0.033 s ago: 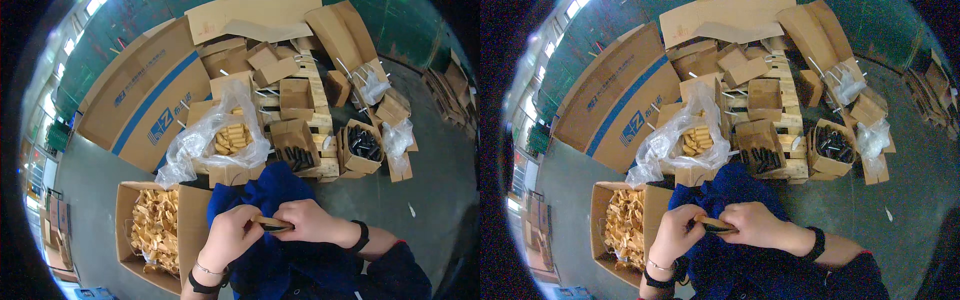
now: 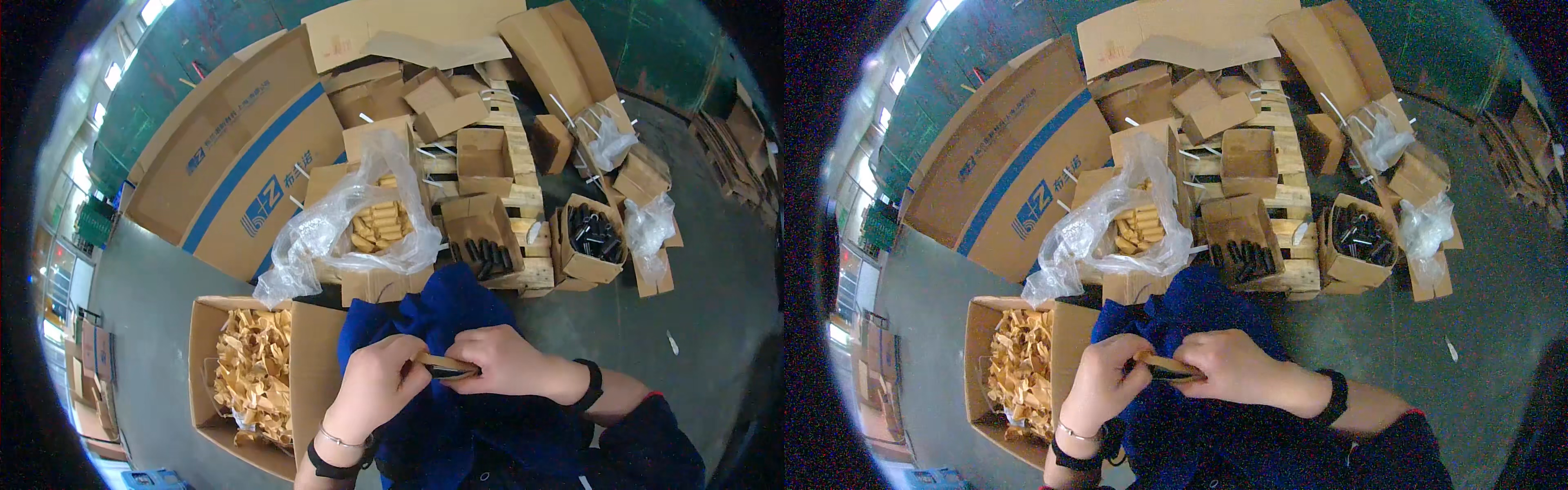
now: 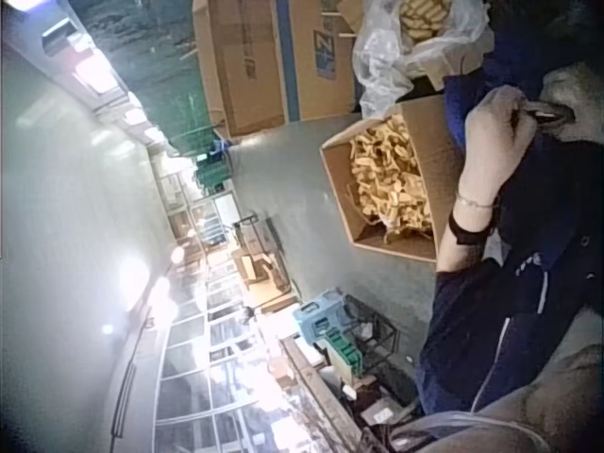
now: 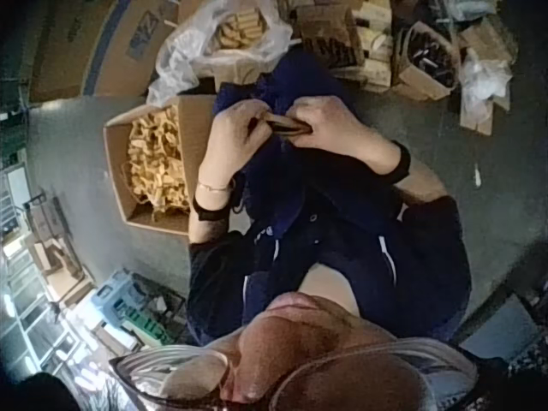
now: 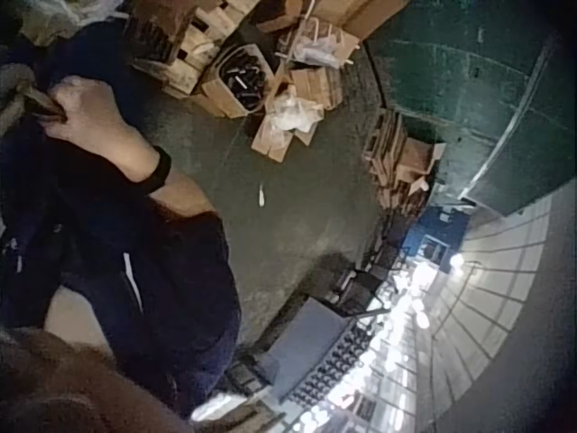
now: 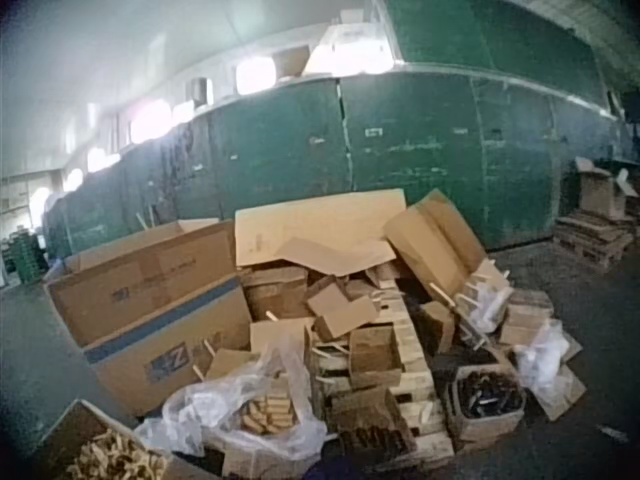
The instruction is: Assembling metal sleeves into wooden blocks and placing them in a box.
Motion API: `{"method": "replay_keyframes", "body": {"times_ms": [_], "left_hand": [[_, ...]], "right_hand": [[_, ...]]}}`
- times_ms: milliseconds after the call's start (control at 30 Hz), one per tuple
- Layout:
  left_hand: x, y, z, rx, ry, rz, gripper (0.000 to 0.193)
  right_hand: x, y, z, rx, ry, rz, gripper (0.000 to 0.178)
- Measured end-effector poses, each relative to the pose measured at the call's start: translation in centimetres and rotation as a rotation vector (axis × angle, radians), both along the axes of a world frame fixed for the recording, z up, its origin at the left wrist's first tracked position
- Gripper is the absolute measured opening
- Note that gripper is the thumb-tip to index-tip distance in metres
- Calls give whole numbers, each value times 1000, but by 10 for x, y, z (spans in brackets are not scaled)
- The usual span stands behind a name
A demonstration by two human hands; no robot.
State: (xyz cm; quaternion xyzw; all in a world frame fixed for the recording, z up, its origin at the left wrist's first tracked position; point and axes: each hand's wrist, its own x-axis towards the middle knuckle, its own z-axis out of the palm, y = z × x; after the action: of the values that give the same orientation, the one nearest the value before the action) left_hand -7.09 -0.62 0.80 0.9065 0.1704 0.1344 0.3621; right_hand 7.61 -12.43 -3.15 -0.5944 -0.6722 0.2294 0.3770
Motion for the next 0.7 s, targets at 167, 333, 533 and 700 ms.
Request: {"method": "replay_keyframes", "body": {"times_ms": [167, 333, 533, 700], "left_hand": [[0, 5, -4, -627, 104, -9, 15], [-1, -4, -31, -1619, -146, 26, 19], [9, -20, -14, -967, -189, 259, 20], [9, -28, -13, -721, -160, 161, 20]], "right_hand": [[6, 0, 11, 58, 100, 60, 23], [10, 5, 9, 97, 156, 93, 36], [8, 6, -7, -112, 480, -31, 60], [11, 4, 13, -372, 576, 38, 38]]}}
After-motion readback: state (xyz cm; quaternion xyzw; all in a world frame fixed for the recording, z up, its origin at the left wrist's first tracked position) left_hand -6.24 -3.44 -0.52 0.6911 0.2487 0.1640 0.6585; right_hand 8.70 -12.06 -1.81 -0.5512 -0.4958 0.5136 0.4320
